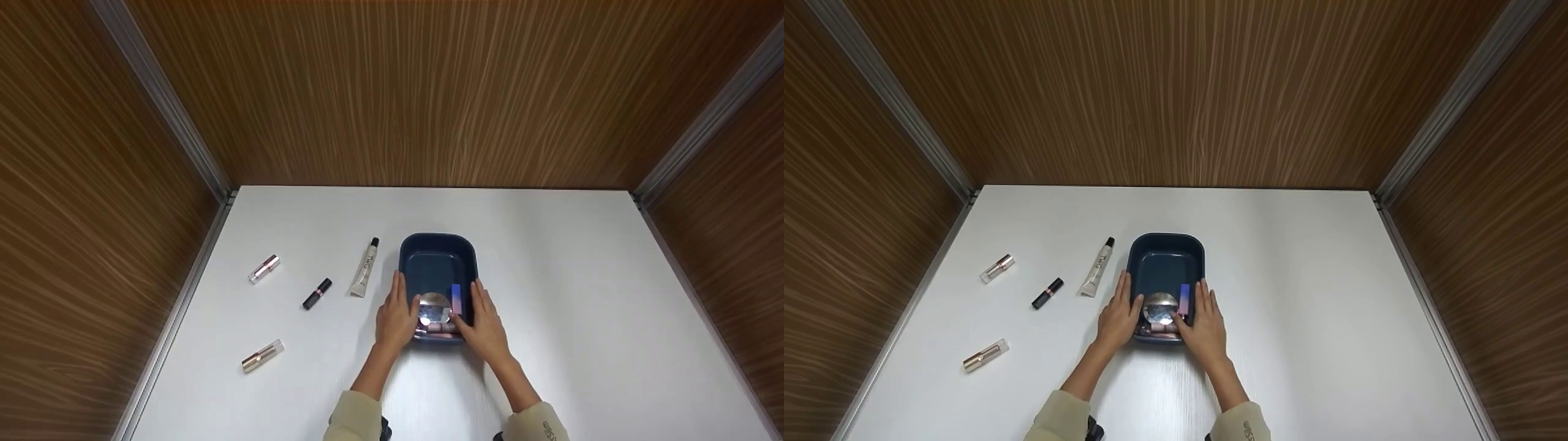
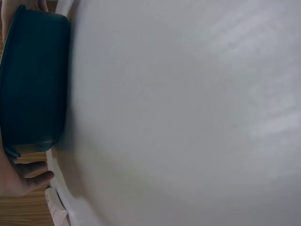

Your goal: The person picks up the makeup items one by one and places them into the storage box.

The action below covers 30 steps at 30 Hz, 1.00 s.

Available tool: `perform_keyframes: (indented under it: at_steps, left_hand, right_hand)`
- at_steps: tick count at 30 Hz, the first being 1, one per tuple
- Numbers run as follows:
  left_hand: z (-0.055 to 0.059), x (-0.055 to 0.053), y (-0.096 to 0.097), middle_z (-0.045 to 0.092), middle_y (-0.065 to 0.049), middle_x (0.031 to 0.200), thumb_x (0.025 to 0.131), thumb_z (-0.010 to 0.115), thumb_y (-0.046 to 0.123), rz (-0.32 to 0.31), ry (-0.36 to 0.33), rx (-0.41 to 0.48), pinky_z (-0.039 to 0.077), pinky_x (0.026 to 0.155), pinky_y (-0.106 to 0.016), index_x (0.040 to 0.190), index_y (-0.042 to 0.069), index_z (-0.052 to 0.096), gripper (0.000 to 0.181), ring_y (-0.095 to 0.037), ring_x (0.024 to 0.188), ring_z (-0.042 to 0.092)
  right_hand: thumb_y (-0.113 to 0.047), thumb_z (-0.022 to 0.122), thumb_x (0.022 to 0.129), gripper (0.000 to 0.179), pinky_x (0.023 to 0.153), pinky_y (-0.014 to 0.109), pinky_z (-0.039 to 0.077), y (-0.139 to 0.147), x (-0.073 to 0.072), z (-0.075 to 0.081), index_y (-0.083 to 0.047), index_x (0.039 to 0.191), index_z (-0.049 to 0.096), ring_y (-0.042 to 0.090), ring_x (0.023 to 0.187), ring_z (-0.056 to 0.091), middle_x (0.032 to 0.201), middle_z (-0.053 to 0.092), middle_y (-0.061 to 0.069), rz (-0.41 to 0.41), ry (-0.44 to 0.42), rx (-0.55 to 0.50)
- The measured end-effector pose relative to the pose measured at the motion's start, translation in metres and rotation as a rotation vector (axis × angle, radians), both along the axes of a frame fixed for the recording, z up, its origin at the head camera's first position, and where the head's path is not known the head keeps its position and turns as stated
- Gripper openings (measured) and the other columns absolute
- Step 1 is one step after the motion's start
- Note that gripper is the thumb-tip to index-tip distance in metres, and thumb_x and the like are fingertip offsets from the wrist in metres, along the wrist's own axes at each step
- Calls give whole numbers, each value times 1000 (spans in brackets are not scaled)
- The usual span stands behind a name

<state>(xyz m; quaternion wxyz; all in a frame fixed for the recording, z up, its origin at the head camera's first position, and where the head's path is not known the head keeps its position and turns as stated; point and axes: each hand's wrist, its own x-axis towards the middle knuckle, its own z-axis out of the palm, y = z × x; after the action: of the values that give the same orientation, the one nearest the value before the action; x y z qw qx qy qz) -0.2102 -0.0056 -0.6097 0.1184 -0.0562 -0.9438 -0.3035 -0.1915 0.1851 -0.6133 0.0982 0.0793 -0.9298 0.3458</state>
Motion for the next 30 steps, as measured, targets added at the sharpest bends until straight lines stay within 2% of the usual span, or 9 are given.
perform_keyframes:
  at_steps: [7,13,19,23,26,30]
  left_hand:
    - [1,0,-5,23,-11,149,96,45,32,12,1,-4,46,78,-43,142,-1,28,59,-29,109,52]
    - [1,-2,-9,24,-13,148,97,43,33,12,2,40,46,76,-43,142,-2,28,58,-31,103,55]
    - [7,-4,-14,21,-11,149,96,44,33,-16,-81,111,43,84,-46,143,0,26,60,-31,120,43]
    - [12,-5,-23,25,-13,147,97,44,32,-28,-121,145,39,89,-50,142,3,31,56,-33,125,37]
    - [14,-7,-33,32,-15,144,97,44,29,4,-107,174,38,90,-50,139,4,39,49,-34,124,38]
    - [14,-14,-48,41,-17,137,94,51,24,96,-50,175,38,90,-48,132,2,49,43,-35,120,42]
  right_hand:
    - [-38,62,84,82,101,55,20,-3,-3,1,6,142,24,42,131,20,148,20,20,18,9,61]
    - [-39,61,84,82,101,56,18,-6,-7,2,7,141,24,40,132,19,147,20,21,20,9,101]
    - [-40,62,82,83,101,57,19,-7,-10,2,7,140,27,41,130,23,146,23,21,13,39,125]
    - [-42,62,82,84,101,56,18,-8,-10,3,7,141,26,40,131,23,146,23,20,14,33,141]
    - [-41,63,82,84,101,56,18,-7,-9,3,7,141,26,39,131,23,146,23,20,8,27,141]
    - [-40,63,82,83,101,56,17,-6,-9,4,7,141,26,39,131,22,147,22,20,1,14,140]
